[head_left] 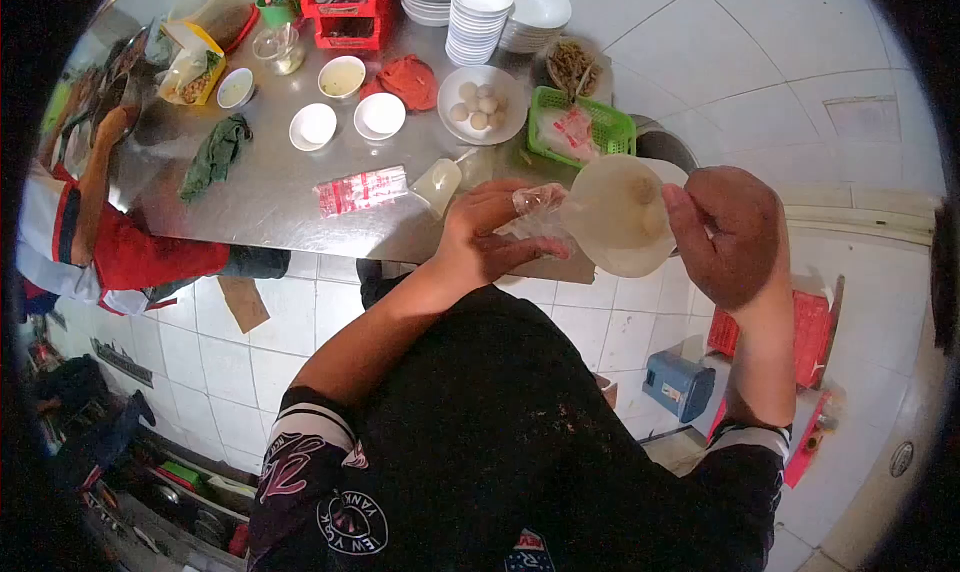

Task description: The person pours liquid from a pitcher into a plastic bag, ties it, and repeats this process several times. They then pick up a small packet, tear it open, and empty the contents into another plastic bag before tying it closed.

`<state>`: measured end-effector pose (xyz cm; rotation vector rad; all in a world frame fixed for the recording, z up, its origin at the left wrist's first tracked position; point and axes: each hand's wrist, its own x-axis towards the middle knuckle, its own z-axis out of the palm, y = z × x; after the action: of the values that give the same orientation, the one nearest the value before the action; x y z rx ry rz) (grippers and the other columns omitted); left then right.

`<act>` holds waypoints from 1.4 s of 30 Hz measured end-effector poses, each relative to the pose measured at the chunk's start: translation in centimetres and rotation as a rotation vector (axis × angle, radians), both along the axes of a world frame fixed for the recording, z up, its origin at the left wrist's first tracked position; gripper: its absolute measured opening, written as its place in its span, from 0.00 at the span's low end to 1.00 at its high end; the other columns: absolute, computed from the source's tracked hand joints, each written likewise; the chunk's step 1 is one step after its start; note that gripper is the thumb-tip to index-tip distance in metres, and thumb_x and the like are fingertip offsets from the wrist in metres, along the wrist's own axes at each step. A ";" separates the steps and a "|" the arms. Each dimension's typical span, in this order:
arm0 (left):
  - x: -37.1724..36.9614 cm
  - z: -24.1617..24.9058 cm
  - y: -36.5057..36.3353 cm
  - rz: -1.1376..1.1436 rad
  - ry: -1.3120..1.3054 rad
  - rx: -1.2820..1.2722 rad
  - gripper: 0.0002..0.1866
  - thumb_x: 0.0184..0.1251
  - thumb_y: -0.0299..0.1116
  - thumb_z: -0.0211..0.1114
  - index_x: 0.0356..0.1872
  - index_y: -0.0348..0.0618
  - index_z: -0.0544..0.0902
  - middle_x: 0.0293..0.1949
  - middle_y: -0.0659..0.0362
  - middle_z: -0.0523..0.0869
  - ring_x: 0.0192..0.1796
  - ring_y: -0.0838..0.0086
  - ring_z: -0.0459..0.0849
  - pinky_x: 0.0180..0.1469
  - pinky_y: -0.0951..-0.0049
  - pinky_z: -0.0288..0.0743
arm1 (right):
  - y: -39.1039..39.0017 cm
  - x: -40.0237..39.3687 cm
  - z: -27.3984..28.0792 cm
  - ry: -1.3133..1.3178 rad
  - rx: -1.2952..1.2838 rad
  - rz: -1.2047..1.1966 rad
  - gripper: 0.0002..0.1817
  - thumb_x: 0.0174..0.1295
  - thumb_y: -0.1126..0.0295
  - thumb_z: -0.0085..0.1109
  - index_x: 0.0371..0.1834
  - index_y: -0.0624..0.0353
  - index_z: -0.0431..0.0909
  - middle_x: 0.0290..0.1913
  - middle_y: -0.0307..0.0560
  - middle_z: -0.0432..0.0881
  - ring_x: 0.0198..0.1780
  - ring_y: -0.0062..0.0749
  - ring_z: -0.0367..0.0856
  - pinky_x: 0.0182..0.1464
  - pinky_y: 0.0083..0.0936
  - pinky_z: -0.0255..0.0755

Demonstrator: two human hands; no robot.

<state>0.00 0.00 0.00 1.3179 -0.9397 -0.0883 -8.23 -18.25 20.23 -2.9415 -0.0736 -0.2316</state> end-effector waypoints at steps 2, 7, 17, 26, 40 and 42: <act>0.1 0.0 -0.4 0.054 -0.045 -0.032 0.32 0.43 0.31 0.84 0.54 0.38 0.84 0.47 0.52 0.90 0.48 0.57 0.89 0.51 0.62 0.81 | 0.1 0.1 0.5 0.035 -0.071 -0.015 0.19 0.65 0.65 0.61 0.19 0.60 0.69 0.19 0.52 0.72 0.24 0.54 0.74 0.28 0.43 0.67; 0.2 -0.3 -0.4 0.057 -0.073 -0.070 0.33 0.42 0.31 0.85 0.54 0.37 0.84 0.46 0.51 0.90 0.47 0.57 0.89 0.50 0.62 0.81 | 0.6 0.4 0.8 0.032 -0.077 -0.006 0.18 0.65 0.65 0.61 0.19 0.60 0.69 0.19 0.52 0.72 0.24 0.54 0.74 0.27 0.43 0.67; 0.5 0.0 -0.3 0.056 -0.085 -0.061 0.32 0.43 0.30 0.84 0.53 0.35 0.84 0.45 0.51 0.90 0.47 0.57 0.88 0.51 0.63 0.81 | 0.8 0.9 0.8 0.044 -0.149 -0.004 0.18 0.64 0.64 0.61 0.19 0.58 0.70 0.19 0.50 0.73 0.24 0.53 0.75 0.27 0.44 0.69; 0.8 -0.8 -0.7 0.075 -0.101 -0.048 0.33 0.41 0.32 0.86 0.54 0.39 0.84 0.48 0.52 0.89 0.50 0.60 0.87 0.52 0.64 0.81 | 0.8 1.2 0.3 0.000 -0.140 0.032 0.16 0.63 0.69 0.62 0.19 0.61 0.69 0.17 0.51 0.66 0.21 0.49 0.67 0.26 0.40 0.62; 0.7 -1.5 -1.5 0.091 -0.068 -0.135 0.34 0.39 0.30 0.86 0.54 0.38 0.84 0.48 0.55 0.90 0.50 0.60 0.87 0.52 0.63 0.81 | 1.1 1.6 1.0 0.035 -0.199 0.027 0.16 0.64 0.66 0.61 0.20 0.59 0.71 0.19 0.51 0.72 0.24 0.51 0.73 0.28 0.42 0.66; 0.7 -1.5 -1.6 0.100 -0.071 -0.171 0.34 0.40 0.30 0.86 0.54 0.38 0.84 0.48 0.55 0.90 0.50 0.60 0.87 0.52 0.64 0.81 | 1.1 1.7 1.1 0.041 -0.206 0.018 0.18 0.65 0.63 0.61 0.19 0.58 0.71 0.20 0.52 0.75 0.26 0.54 0.76 0.29 0.45 0.68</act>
<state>0.73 -1.61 -1.52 1.2138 -0.9191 0.1148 -6.55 -17.13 21.29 -3.1469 -0.1248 -0.1706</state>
